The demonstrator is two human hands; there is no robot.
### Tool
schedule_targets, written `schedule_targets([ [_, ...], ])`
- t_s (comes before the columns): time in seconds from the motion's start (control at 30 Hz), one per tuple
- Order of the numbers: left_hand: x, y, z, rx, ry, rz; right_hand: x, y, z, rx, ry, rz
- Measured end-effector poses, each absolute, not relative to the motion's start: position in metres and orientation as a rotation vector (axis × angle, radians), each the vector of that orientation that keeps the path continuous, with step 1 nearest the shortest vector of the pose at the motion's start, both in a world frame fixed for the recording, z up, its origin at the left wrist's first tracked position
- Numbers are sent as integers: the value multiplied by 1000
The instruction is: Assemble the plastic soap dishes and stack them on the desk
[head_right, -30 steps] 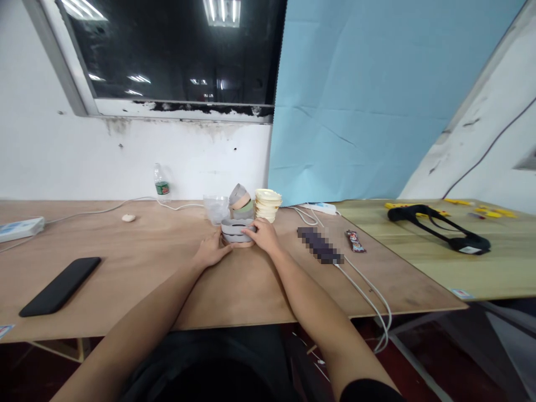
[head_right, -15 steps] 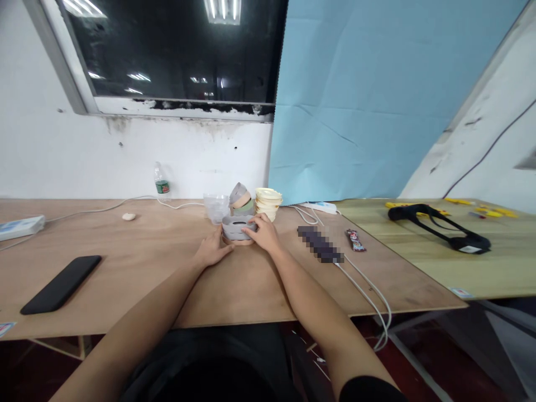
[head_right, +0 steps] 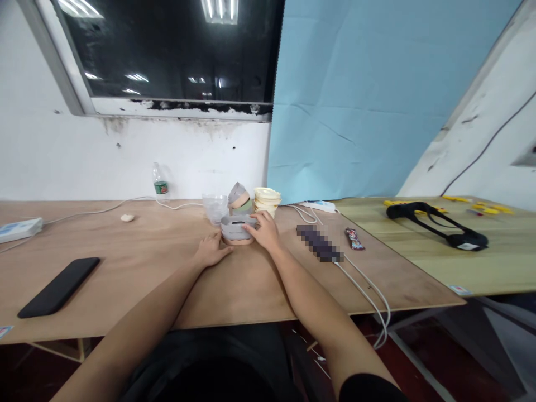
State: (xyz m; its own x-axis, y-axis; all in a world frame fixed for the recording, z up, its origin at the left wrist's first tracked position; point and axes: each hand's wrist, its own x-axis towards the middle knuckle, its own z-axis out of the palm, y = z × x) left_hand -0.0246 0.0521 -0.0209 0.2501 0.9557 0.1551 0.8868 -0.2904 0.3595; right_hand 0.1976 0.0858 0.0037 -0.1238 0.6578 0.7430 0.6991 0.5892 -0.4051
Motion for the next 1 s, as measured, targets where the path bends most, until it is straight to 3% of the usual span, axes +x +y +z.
schedule_targets([
  [0.5, -26, 53, -23, 2323, 1734, 507, 232, 120, 15, -1304, -1480, -181],
  [1.0, -28, 49, -18, 2322, 1706, 518, 237, 140, 43, -1381, -1546, -210],
])
